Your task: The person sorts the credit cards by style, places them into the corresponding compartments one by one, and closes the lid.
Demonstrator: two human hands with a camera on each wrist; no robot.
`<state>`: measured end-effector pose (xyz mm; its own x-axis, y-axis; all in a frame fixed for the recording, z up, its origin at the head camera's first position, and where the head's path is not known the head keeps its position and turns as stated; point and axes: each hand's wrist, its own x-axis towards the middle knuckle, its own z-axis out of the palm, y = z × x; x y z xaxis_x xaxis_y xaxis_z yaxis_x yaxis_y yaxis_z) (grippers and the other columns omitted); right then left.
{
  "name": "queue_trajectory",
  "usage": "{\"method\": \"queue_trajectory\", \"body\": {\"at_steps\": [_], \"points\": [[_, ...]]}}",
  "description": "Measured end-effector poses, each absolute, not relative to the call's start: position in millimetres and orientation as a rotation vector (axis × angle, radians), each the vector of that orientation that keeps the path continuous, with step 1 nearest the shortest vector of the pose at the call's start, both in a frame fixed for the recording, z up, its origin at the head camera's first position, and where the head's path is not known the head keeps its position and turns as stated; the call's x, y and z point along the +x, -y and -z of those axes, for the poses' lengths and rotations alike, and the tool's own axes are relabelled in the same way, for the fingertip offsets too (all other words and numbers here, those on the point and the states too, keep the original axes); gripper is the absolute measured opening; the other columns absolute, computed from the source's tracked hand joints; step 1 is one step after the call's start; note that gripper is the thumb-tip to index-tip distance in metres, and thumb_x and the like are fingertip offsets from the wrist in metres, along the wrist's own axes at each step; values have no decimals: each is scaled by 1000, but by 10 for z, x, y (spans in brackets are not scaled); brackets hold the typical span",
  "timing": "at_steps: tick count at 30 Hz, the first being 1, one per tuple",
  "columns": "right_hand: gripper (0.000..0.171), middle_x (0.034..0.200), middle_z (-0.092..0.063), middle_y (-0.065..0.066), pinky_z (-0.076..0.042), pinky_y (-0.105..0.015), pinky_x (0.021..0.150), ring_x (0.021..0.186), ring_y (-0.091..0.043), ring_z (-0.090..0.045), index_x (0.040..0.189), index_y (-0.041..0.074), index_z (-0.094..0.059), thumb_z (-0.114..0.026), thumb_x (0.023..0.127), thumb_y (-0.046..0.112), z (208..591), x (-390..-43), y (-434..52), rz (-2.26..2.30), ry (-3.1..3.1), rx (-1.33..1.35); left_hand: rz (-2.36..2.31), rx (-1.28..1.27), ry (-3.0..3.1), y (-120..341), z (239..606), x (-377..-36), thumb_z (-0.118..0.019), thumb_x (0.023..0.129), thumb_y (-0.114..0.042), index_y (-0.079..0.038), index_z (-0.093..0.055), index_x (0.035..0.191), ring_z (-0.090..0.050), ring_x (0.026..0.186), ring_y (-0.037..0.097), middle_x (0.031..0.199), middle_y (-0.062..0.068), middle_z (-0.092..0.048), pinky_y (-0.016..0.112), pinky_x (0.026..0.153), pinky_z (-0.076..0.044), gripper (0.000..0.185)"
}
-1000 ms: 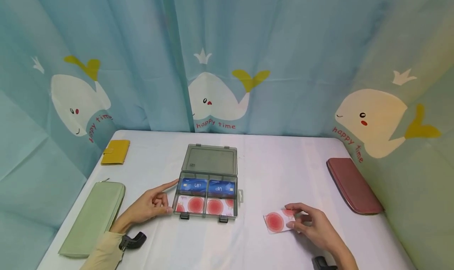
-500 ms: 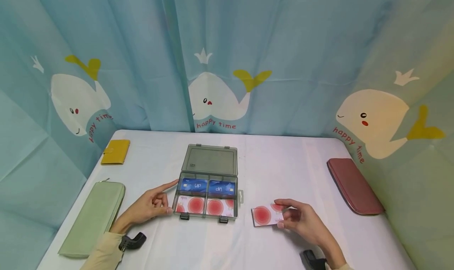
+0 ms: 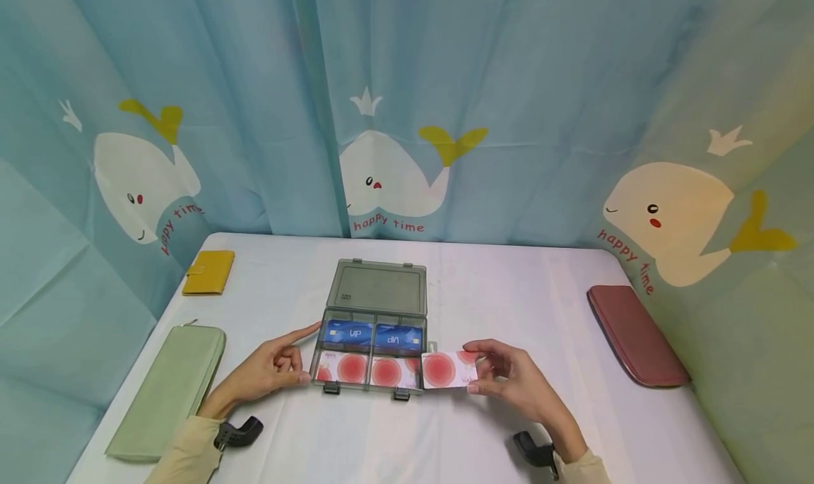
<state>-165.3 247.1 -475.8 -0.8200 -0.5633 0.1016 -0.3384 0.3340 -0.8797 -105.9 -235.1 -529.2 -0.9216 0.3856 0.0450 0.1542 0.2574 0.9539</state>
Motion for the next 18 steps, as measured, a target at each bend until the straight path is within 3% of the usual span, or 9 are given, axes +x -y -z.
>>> {"method": "queue_trajectory", "body": {"at_steps": [11,18], "points": [[56,103,-71,-15,-57,-25,73,81,-12,-67,129,-4,-67,-88,77,-8,4701,-1725,-2171,1550,-2292,-882,-1720,509,-2333,2351,5307,-1053,-83,93,-14,-11,-39,165,-37,55,-2,78,0,-64,19,51,-31,85],[56,102,-70,-16,-56,-25,73,80,-14,-66,128,-1,-68,-92,77,-2,4647,-1766,-1958,1548,-2224,-886,-1721,511,-2331,2358,5301,-1062,-83,93,-14,-11,-39,165,-38,54,-2,78,1,-64,18,51,-32,85]]}}
